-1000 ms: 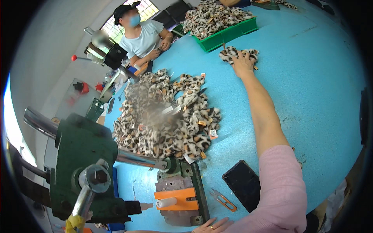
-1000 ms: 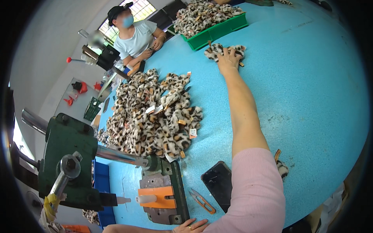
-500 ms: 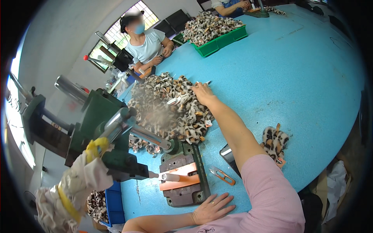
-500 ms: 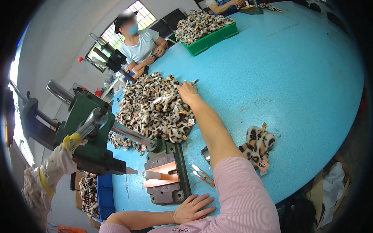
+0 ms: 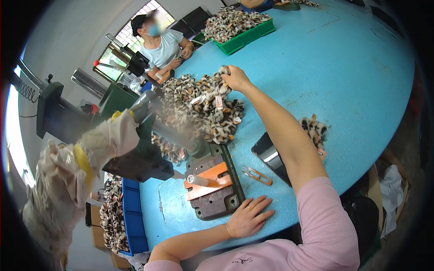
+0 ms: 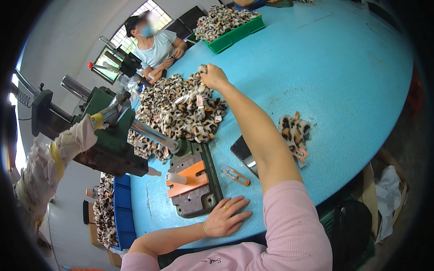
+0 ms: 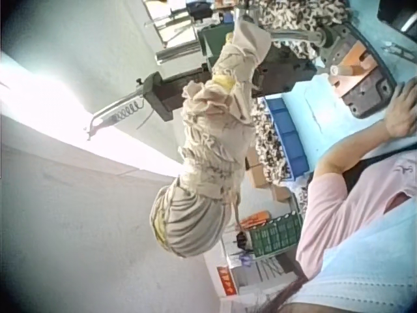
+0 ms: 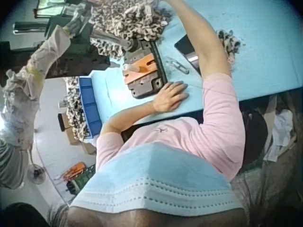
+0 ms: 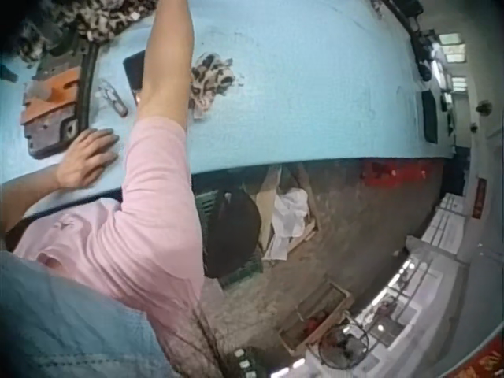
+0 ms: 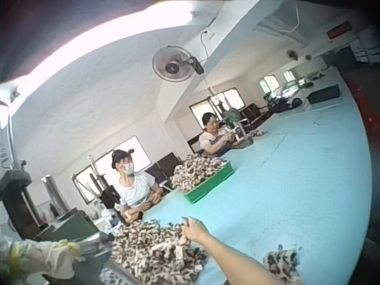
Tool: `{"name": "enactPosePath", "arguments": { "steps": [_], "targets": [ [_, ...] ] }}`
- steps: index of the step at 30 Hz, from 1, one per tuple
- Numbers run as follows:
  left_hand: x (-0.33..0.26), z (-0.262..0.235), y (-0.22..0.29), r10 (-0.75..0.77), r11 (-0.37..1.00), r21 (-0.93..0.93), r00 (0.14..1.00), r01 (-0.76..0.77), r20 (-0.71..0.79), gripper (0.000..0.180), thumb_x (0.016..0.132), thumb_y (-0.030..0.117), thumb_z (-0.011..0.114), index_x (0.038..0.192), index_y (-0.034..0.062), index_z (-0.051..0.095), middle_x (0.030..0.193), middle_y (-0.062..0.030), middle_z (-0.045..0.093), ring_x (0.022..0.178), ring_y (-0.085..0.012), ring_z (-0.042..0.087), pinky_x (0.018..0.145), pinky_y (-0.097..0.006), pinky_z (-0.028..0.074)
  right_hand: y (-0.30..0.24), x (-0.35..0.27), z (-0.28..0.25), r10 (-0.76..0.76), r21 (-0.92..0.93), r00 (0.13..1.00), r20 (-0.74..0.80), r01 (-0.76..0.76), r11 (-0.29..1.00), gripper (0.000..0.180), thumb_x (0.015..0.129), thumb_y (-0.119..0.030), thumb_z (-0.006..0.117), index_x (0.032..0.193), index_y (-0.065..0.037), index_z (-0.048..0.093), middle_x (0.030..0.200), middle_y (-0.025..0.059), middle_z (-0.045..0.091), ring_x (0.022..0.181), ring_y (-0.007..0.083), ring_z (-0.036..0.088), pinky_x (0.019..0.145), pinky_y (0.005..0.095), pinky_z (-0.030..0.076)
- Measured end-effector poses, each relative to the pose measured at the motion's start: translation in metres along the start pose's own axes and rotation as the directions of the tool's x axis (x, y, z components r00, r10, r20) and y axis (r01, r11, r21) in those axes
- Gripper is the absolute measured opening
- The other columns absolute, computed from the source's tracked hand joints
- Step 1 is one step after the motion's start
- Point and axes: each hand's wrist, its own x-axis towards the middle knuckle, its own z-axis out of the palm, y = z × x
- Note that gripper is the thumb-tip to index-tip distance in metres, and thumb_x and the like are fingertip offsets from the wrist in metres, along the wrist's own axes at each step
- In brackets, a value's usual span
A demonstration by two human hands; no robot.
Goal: The person attaches plastic eyes onto plush toys using a press machine by positioning each toy under the machine nozzle and pulling the lever, then sorts the plush toys into a bin.
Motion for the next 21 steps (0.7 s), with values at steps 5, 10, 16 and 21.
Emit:
{"name": "enactPosePath", "arguments": {
  "steps": [5, 10, 16, 21],
  "targets": [
    [-0.003, 0.000, 0.004, 0.016, 1.000, -0.005, 0.999, -0.016, -0.044, 0.045, 0.068, 0.012, 0.062, 0.111, 0.0088, 0.049, 0.122, -0.0156, 0.041, 0.114, -0.0315, 0.040, 0.089, -0.041, 0.035, -0.023, -0.051, -0.021, -0.278, 0.165, 0.908, 0.312, 0.237, 0.957, 0.030, 0.071, -0.016, 0.055, 0.096, 0.000, 0.056, 0.092, 0.0183, 0.060, 0.084, 0.0306, 0.057, 0.075, 0.0364, 0.045],
    [-0.024, 0.007, 0.011, -0.245, 0.926, -0.361, 0.903, 0.110, -0.354, 0.045, 0.068, 0.004, 0.063, 0.110, 0.0053, 0.047, 0.117, -0.0165, 0.043, 0.106, -0.0295, 0.046, 0.083, -0.035, 0.044, -0.060, -0.148, -0.059, -0.344, 0.336, 0.824, 0.450, 0.200, 0.920, 0.021, 0.070, -0.009, 0.058, 0.089, -0.001, 0.059, 0.072, 0.0031, 0.058, 0.060, 0.0092, 0.052, 0.052, 0.0250, 0.043],
    [-0.047, -0.025, 0.005, -0.763, 0.546, -0.837, 0.403, -0.014, -0.505, 0.051, 0.072, 0.001, 0.056, 0.120, -0.0007, 0.039, 0.119, -0.0104, 0.043, 0.105, -0.0184, 0.045, 0.081, -0.030, 0.045, -0.071, -0.250, -0.053, -0.478, 0.494, 0.698, 0.533, 0.202, 0.846, 0.032, 0.065, -0.018, 0.066, 0.091, 0.001, 0.060, 0.081, 0.0081, 0.060, 0.075, 0.0129, 0.054, 0.067, 0.0267, 0.044],
    [-0.057, -0.029, -0.014, -0.792, 0.205, -0.955, 0.537, -0.215, -0.291, 0.043, 0.078, 0.016, 0.063, 0.113, -0.0026, 0.047, 0.108, -0.0114, 0.054, 0.099, -0.0175, 0.053, 0.083, -0.030, 0.044, -0.061, -0.285, -0.016, -0.425, 0.667, 0.675, 0.603, -0.134, 0.733, 0.035, 0.065, -0.014, 0.069, 0.095, 0.001, 0.060, 0.088, 0.0073, 0.061, 0.083, 0.0136, 0.055, 0.075, 0.0264, 0.043]
  ]
}}
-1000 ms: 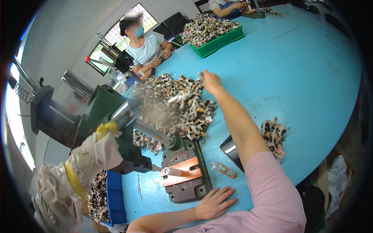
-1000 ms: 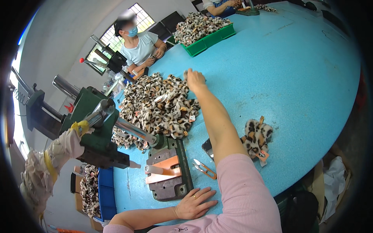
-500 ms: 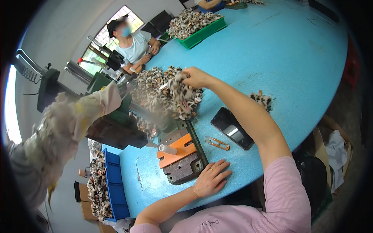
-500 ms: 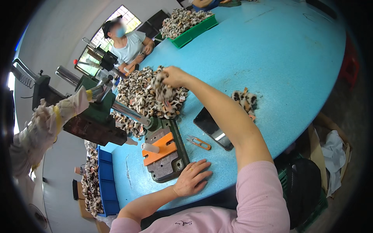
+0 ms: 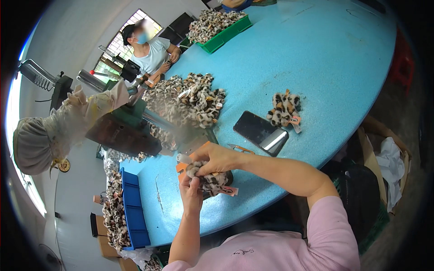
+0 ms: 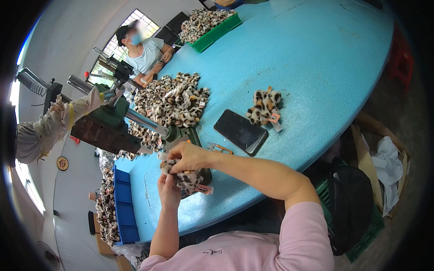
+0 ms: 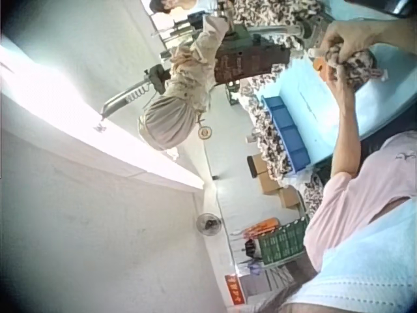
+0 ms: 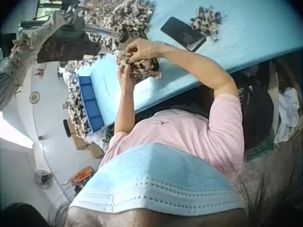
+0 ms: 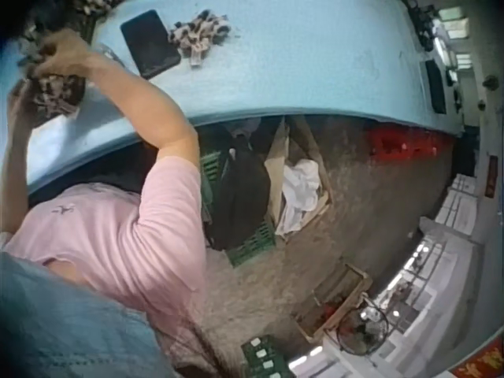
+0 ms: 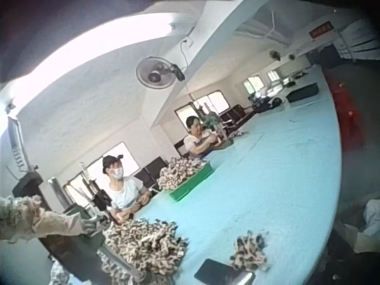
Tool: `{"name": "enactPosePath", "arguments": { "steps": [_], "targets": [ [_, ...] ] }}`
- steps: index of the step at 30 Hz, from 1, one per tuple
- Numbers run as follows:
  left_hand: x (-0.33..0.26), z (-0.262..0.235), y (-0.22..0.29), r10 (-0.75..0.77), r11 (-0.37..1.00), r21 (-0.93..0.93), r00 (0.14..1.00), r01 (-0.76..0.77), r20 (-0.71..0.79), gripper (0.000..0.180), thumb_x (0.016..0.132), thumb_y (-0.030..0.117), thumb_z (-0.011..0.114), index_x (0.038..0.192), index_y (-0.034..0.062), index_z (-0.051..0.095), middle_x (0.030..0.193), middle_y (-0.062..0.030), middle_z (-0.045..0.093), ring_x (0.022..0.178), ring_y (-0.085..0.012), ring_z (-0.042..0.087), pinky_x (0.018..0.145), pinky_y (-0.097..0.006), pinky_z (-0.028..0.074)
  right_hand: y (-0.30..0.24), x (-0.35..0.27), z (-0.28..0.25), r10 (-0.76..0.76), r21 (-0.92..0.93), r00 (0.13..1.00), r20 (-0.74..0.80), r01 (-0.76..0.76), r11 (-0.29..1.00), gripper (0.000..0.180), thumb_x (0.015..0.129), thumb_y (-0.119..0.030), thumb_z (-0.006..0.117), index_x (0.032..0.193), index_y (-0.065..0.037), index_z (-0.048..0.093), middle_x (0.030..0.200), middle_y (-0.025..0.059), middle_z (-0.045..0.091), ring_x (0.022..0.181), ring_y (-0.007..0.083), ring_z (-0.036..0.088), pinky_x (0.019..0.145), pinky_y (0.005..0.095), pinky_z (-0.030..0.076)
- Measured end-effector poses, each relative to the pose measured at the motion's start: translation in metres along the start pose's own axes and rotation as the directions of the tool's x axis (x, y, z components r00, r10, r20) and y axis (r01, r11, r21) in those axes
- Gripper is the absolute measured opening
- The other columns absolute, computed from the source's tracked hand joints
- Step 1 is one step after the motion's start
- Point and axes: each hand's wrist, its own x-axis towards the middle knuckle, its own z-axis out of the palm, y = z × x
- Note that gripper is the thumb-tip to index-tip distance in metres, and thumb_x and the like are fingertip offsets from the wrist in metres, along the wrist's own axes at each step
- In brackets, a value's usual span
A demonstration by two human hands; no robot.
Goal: The person attaches plastic eyes onto plush toys using a press machine by positioning each toy under the machine nozzle and pulling the lever, then sorts the plush toys into a bin.
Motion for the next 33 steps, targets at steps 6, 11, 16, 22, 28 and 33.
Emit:
{"name": "enactPosePath", "arguments": {
  "steps": [6, 11, 16, 22, 28, 33],
  "targets": [
    [-0.010, -0.014, -0.006, -0.146, 0.989, 0.027, 0.989, 0.146, -0.005, 0.026, 0.077, 0.004, 0.061, 0.102, -0.0016, 0.054, 0.096, -0.0095, 0.060, 0.086, -0.0169, 0.060, 0.076, -0.031, 0.050, 0.001, -0.013, -0.007, 0.201, 0.188, 0.979, -0.014, -0.195, 0.962, 0.030, 0.070, -0.021, 0.069, 0.091, -0.001, 0.062, 0.088, 0.0047, 0.061, 0.079, 0.0115, 0.056, 0.071, 0.0243, 0.043],
    [-0.012, -0.018, -0.006, -0.132, 0.986, -0.096, 0.991, 0.135, 0.039, 0.024, 0.072, 0.008, 0.066, 0.092, 0.0013, 0.054, 0.094, -0.0095, 0.059, 0.086, -0.0190, 0.059, 0.077, -0.030, 0.049, 0.019, -0.019, 0.001, 0.160, 0.427, 0.965, 0.206, -0.236, 0.873, 0.022, 0.078, -0.012, 0.061, 0.098, -0.003, 0.059, 0.090, 0.0036, 0.060, 0.080, 0.0076, 0.055, 0.071, 0.0220, 0.045],
    [-0.011, -0.024, -0.011, -0.076, 0.974, -0.218, 0.996, 0.065, -0.041, 0.028, 0.068, 0.013, 0.070, 0.085, 0.0040, 0.050, 0.091, -0.0068, 0.055, 0.082, -0.0171, 0.057, 0.076, -0.029, 0.048, 0.005, -0.021, 0.006, 0.046, 0.413, 0.965, 0.257, -0.153, 0.898, 0.025, 0.072, -0.008, 0.060, 0.096, -0.002, 0.060, 0.083, 0.0032, 0.060, 0.070, 0.0065, 0.054, 0.058, 0.0194, 0.044],
    [-0.016, -0.020, -0.012, -0.056, 0.997, -0.056, 0.998, 0.057, 0.010, 0.027, 0.068, 0.010, 0.070, 0.084, 0.0032, 0.049, 0.092, -0.0074, 0.055, 0.081, -0.0155, 0.057, 0.074, -0.027, 0.048, 0.014, -0.017, 0.006, 0.112, 0.017, 0.976, 0.189, -0.117, 0.993, 0.015, 0.073, -0.005, 0.059, 0.087, 0.000, 0.060, 0.078, 0.0032, 0.061, 0.065, 0.0074, 0.053, 0.060, 0.0214, 0.043],
    [-0.017, -0.006, -0.006, -0.045, 0.991, -0.131, 0.991, 0.028, -0.128, 0.036, 0.067, 0.007, 0.068, 0.099, -0.0007, 0.051, 0.100, -0.0092, 0.057, 0.091, -0.0193, 0.057, 0.080, -0.031, 0.048, 0.017, -0.015, 0.007, 0.154, 0.218, 0.987, 0.039, -0.159, 0.963, 0.018, 0.080, -0.021, 0.059, 0.083, -0.003, 0.060, 0.080, 0.0010, 0.059, 0.071, 0.0065, 0.052, 0.065, 0.0222, 0.043],
    [-0.024, -0.017, -0.008, -0.016, 1.000, -0.014, 0.988, 0.014, -0.152, 0.033, 0.071, 0.009, 0.069, 0.098, -0.0004, 0.052, 0.093, -0.0071, 0.059, 0.085, -0.0165, 0.059, 0.076, -0.028, 0.049, 0.016, -0.021, 0.012, 0.071, 0.088, 0.985, 0.158, -0.086, 0.992, 0.017, 0.079, -0.016, 0.061, 0.091, -0.004, 0.061, 0.077, -0.0013, 0.058, 0.068, 0.0061, 0.051, 0.063, 0.0209, 0.042]
  ]
}}
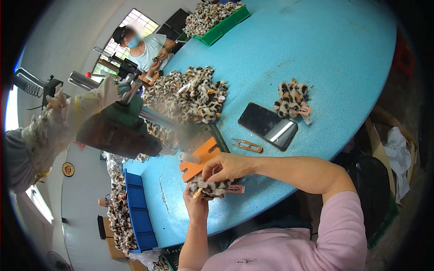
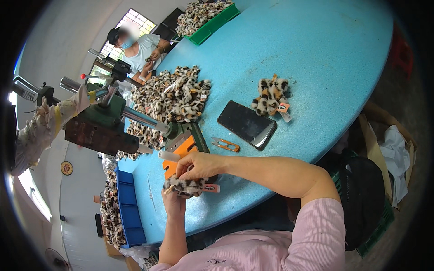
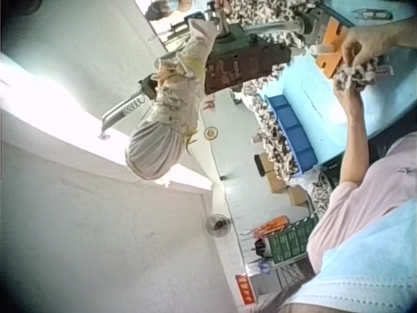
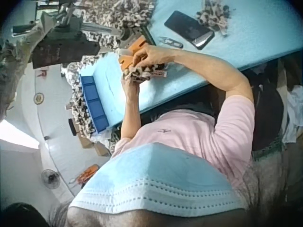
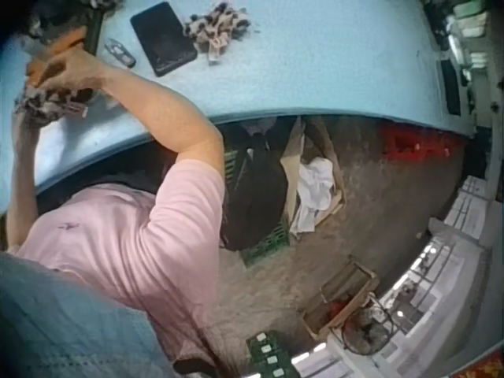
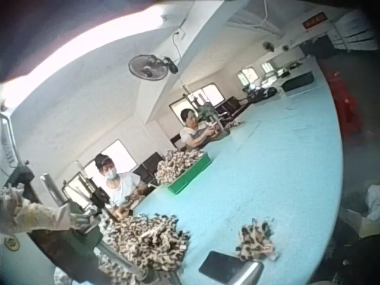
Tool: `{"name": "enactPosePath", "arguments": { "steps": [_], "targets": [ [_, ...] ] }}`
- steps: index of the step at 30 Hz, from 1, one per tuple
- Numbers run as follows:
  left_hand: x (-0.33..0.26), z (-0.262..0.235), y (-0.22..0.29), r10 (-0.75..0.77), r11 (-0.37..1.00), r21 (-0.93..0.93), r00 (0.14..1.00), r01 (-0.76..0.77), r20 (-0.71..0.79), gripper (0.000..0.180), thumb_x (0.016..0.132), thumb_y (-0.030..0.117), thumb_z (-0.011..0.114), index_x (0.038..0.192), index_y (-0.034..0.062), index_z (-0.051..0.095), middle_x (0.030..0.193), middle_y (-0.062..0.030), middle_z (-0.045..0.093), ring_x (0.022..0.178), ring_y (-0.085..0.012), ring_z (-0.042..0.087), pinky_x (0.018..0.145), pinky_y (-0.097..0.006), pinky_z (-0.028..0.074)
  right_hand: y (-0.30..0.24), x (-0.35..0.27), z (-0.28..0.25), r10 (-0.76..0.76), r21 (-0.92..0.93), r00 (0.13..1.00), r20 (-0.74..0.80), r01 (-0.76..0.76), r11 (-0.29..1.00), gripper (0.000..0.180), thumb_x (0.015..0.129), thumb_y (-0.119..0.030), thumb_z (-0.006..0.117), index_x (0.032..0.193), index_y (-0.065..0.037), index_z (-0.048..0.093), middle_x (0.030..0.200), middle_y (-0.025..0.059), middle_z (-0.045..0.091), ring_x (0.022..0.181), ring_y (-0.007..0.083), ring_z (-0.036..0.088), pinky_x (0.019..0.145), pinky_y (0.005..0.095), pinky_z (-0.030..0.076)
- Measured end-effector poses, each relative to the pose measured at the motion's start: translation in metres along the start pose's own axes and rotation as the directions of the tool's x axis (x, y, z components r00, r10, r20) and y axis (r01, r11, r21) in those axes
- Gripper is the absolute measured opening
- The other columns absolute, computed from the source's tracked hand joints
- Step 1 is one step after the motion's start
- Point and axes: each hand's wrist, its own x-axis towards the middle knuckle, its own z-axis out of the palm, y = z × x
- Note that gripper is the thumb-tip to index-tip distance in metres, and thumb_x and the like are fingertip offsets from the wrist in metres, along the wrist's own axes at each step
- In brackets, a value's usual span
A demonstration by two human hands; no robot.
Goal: The person attaches plastic eyes onto plush toys using a press machine by positioning each toy under the machine nozzle and pulling the lever, then sorts the plush toys into a bin.
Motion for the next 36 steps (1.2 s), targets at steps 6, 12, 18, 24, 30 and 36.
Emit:
{"name": "enactPosePath", "arguments": {
  "steps": [6, 12, 18, 24, 30, 36],
  "targets": [
    [-0.016, -0.021, -0.006, 0.070, 0.985, 0.158, 0.997, -0.068, -0.007, 0.022, 0.071, 0.002, 0.066, 0.084, 0.0038, 0.048, 0.081, -0.0054, 0.058, 0.067, -0.0122, 0.058, 0.056, -0.023, 0.050, 0.005, 0.001, 0.023, -0.112, -0.234, 0.989, 0.100, 0.133, 0.963, 0.007, 0.075, -0.008, 0.057, 0.079, -0.002, 0.059, 0.079, 0.0023, 0.057, 0.071, 0.0083, 0.050, 0.067, 0.0232, 0.042],
    [-0.028, -0.020, 0.018, -0.126, 0.985, 0.136, 0.976, 0.103, 0.179, 0.051, 0.069, 0.007, 0.067, 0.114, 0.0007, 0.044, 0.102, -0.0073, 0.054, 0.092, -0.0143, 0.053, 0.077, -0.026, 0.045, -0.001, 0.010, 0.031, 0.069, 0.049, 0.997, -0.047, -0.066, 0.997, 0.004, 0.076, -0.003, 0.054, 0.075, -0.002, 0.051, 0.082, 0.0036, 0.058, 0.078, 0.0082, 0.052, 0.071, 0.0220, 0.043],
    [-0.024, -0.045, 0.022, -0.117, 0.979, 0.189, 0.976, 0.082, 0.184, 0.025, 0.070, 0.007, 0.065, 0.093, 0.0003, 0.056, 0.084, -0.0015, 0.058, 0.077, -0.0108, 0.055, 0.068, -0.024, 0.044, -0.002, 0.021, 0.052, 0.236, 0.326, 0.971, -0.042, -0.210, 0.922, 0.005, 0.076, -0.005, 0.058, 0.079, -0.003, 0.055, 0.077, 0.0016, 0.058, 0.071, 0.0065, 0.055, 0.065, 0.0197, 0.045],
    [0.021, -0.063, 0.024, -0.006, 0.982, -0.189, 0.998, 0.018, 0.064, 0.015, 0.069, 0.002, 0.059, 0.082, 0.0032, 0.052, 0.080, -0.0054, 0.056, 0.070, -0.0113, 0.055, 0.062, -0.023, 0.044, -0.007, 0.061, 0.055, 0.016, -0.126, 0.953, -0.301, -0.056, 0.990, 0.011, 0.075, 0.006, 0.056, 0.081, -0.003, 0.054, 0.079, 0.0000, 0.057, 0.071, 0.0050, 0.055, 0.064, 0.0185, 0.045],
    [0.078, -0.050, 0.026, 0.110, 0.973, -0.199, 0.993, -0.118, -0.050, 0.013, 0.071, -0.005, 0.062, 0.076, 0.0022, 0.052, 0.073, -0.0048, 0.059, 0.063, -0.0091, 0.054, 0.056, -0.020, 0.044, -0.002, 0.087, 0.050, -0.247, -0.466, 0.756, -0.606, -0.086, 0.880, 0.006, 0.072, 0.004, 0.056, 0.075, -0.001, 0.055, 0.068, 0.0017, 0.057, 0.062, 0.0058, 0.054, 0.057, 0.0200, 0.044],
    [0.102, -0.046, 0.036, 0.088, 0.996, -0.008, 0.994, -0.088, -0.061, 0.011, 0.075, -0.002, 0.061, 0.074, 0.0038, 0.051, 0.072, -0.0040, 0.060, 0.063, -0.0084, 0.057, 0.056, -0.022, 0.047, -0.002, 0.110, 0.014, -0.344, -0.630, 0.744, -0.573, -0.132, 0.765, 0.003, 0.069, 0.000, 0.059, 0.072, 0.001, 0.057, 0.062, 0.0044, 0.058, 0.054, 0.0096, 0.053, 0.050, 0.0229, 0.042]
  ]
}}
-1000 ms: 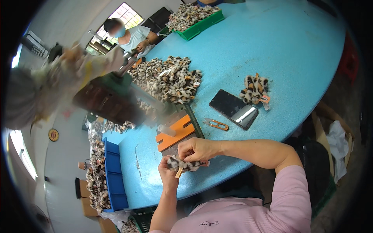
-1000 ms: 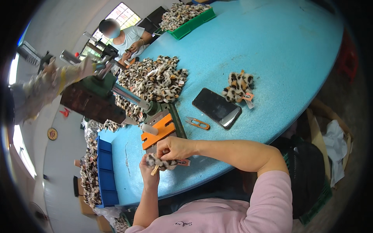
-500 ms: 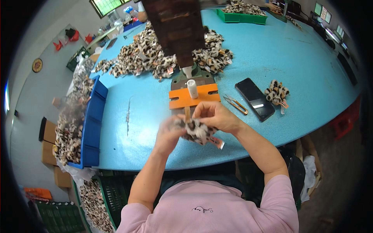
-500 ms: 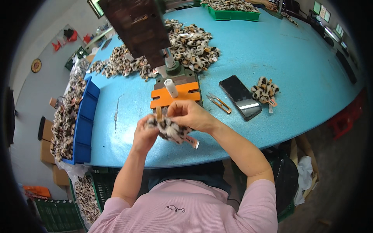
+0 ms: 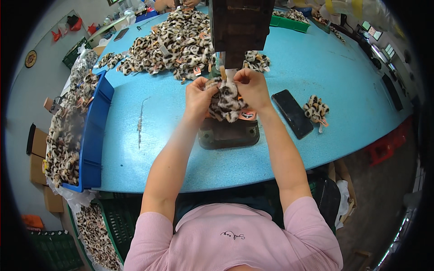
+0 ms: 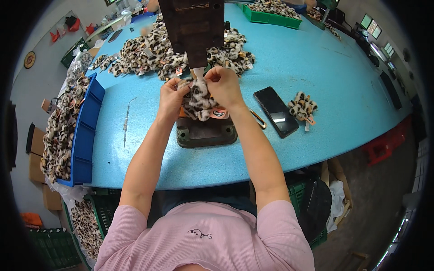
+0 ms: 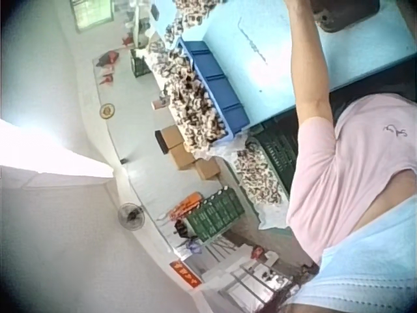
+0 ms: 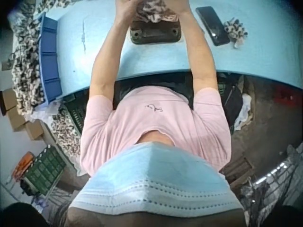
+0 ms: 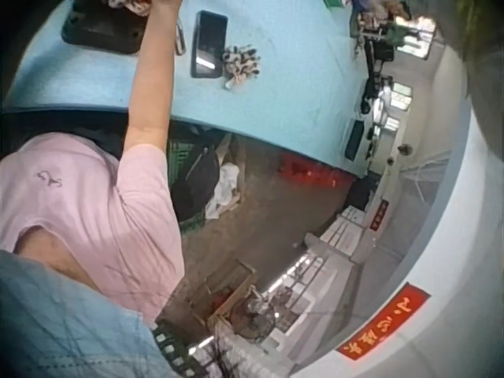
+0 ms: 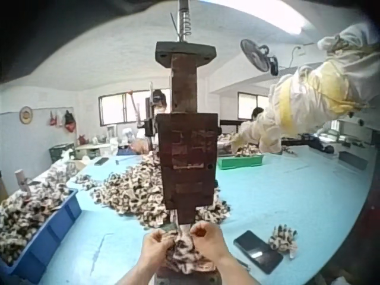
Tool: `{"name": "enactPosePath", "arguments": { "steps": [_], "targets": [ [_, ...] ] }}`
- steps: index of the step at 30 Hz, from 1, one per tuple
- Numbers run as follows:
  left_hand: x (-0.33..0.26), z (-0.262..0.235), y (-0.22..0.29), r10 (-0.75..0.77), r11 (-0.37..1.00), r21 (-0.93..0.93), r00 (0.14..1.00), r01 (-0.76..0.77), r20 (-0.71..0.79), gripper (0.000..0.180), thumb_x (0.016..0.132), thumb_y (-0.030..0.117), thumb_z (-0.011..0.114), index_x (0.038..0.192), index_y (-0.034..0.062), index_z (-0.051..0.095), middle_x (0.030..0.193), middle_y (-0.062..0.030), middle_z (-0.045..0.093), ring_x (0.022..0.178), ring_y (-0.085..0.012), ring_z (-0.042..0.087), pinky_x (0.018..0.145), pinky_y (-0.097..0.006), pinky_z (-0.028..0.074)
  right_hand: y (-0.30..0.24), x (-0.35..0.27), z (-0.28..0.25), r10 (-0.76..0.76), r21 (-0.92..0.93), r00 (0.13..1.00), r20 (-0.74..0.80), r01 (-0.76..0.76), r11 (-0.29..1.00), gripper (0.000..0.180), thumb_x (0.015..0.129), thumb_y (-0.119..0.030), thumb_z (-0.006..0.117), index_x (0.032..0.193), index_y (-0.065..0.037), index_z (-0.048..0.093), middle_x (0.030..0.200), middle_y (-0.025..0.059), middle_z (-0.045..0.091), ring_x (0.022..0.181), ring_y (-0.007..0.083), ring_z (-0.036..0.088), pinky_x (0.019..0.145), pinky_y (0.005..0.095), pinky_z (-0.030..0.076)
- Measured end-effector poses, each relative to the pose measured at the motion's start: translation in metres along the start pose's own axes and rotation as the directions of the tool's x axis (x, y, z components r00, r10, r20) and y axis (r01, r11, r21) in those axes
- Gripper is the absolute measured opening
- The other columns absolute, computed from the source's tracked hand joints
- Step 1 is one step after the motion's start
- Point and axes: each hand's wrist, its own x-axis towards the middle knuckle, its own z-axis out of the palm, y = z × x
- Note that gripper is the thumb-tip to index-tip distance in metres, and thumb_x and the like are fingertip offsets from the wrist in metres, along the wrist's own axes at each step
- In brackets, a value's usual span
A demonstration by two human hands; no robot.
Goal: The person attaches plastic eyes onto plush toys using a press machine by positioning each toy under the machine nozzle and pulling the lever, then sorts the plush toys into a bin.
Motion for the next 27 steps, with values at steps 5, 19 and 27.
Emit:
{"name": "enactPosePath", "arguments": {
  "steps": [5, 19, 27],
  "targets": [
    [0.008, -0.012, 0.002, -0.167, 0.976, -0.125, 0.982, 0.177, 0.086, 0.015, 0.074, 0.003, 0.063, 0.070, 0.0053, 0.049, 0.064, -0.0030, 0.055, 0.051, -0.0087, 0.052, 0.046, -0.022, 0.044, 0.003, 0.008, -0.005, 0.304, 0.167, 0.914, 0.268, -0.355, 0.920, 0.006, 0.077, 0.001, 0.055, 0.072, -0.003, 0.056, 0.064, -0.0001, 0.055, 0.055, 0.0037, 0.049, 0.048, 0.0171, 0.039],
    [0.029, -0.035, -0.007, -0.226, 0.946, 0.287, 0.944, 0.153, 0.242, 0.014, 0.083, 0.011, 0.055, 0.071, 0.0079, 0.049, 0.063, 0.0024, 0.051, 0.049, -0.0036, 0.046, 0.041, -0.018, 0.036, 0.023, 0.005, -0.006, 0.217, 0.269, 0.879, 0.424, -0.351, 0.897, 0.004, 0.074, 0.000, 0.053, 0.071, -0.003, 0.054, 0.061, 0.0019, 0.053, 0.050, 0.0070, 0.046, 0.040, 0.0210, 0.035],
    [0.017, -0.017, 0.029, -0.145, 0.960, 0.280, 0.874, 0.010, 0.465, 0.039, 0.075, 0.015, 0.064, 0.110, 0.0028, 0.053, 0.090, -0.0058, 0.060, 0.081, -0.0109, 0.056, 0.073, -0.026, 0.046, 0.017, 0.013, -0.012, 0.025, 0.130, 0.914, 0.404, -0.084, 0.988, 0.015, 0.060, 0.010, 0.051, 0.071, -0.001, 0.052, 0.066, 0.0018, 0.055, 0.064, 0.0079, 0.051, 0.053, 0.0223, 0.041]
  ]
}}
